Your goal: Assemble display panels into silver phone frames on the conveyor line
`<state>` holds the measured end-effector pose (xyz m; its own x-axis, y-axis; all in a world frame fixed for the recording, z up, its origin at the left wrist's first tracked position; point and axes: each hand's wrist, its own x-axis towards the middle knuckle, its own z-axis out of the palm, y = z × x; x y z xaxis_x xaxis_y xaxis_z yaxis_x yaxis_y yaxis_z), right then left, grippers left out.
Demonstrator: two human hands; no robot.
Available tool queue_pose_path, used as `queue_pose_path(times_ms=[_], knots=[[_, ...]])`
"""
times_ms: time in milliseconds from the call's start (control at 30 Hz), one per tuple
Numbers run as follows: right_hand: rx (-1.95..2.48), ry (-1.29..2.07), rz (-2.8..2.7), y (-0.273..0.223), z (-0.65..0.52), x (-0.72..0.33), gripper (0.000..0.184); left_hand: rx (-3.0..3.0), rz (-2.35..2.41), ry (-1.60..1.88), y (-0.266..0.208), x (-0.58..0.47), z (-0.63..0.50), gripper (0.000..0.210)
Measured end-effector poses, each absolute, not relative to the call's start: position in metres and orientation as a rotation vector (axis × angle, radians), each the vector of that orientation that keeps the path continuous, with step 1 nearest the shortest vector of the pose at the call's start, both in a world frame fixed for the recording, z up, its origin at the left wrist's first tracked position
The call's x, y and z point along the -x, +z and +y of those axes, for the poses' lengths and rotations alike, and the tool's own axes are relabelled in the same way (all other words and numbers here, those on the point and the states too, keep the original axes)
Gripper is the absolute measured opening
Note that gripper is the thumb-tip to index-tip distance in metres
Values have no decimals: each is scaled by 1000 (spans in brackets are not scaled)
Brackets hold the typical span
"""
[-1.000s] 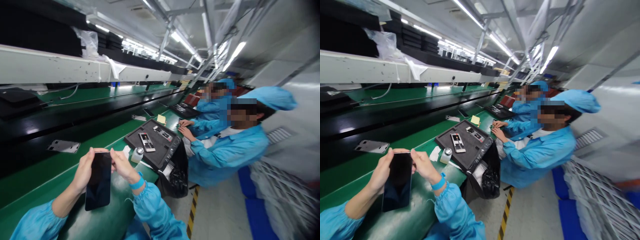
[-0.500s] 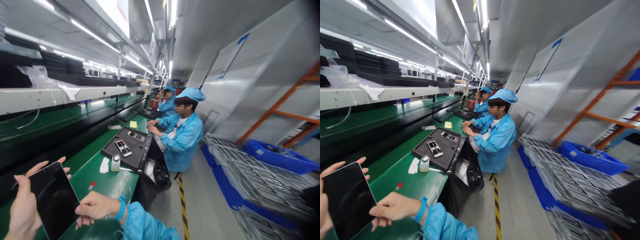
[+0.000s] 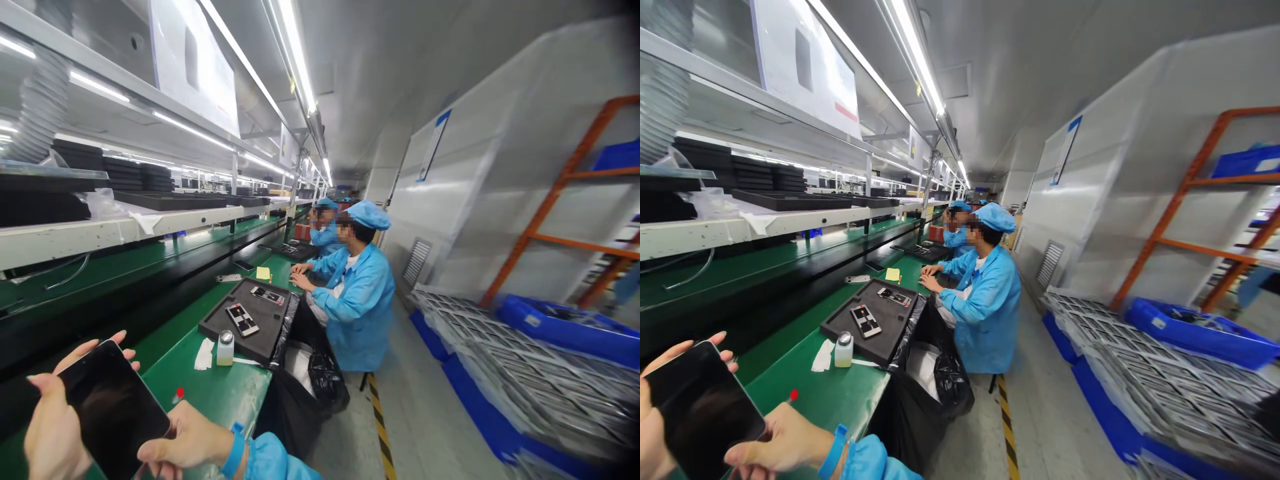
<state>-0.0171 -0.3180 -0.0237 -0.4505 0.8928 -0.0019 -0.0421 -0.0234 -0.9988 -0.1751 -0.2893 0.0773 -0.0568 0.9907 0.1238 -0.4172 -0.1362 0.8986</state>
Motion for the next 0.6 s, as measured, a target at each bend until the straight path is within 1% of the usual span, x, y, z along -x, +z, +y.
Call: queue_pose_path(times_ms=[67, 133, 267, 367, 433, 500, 600], knots=[[901, 1467, -1494, -24, -321, 17, 63, -933, 862, 1574, 86, 168, -295, 56], [864, 1445, -1480, -23, -320, 17, 67, -922, 854, 1629, 94, 159, -299, 57], [672, 1585, -1506, -26, -309, 16, 77, -929, 728, 1789, 105, 134, -297, 59], [653, 1591, -1491, -29, -299, 5, 76, -926, 601, 1838, 109, 109, -284, 62], [750, 1499, -1427, -30, -291, -9, 75, -871, 558, 1817, 109, 87, -269, 66], [858, 1335, -1385, -31, -282, -28, 78, -803, 517, 1745, 109, 60, -249, 69], [998, 1120, -1356, -31, -265, -69, 86, -753, 521, 1629, 105, 8, -209, 66]])
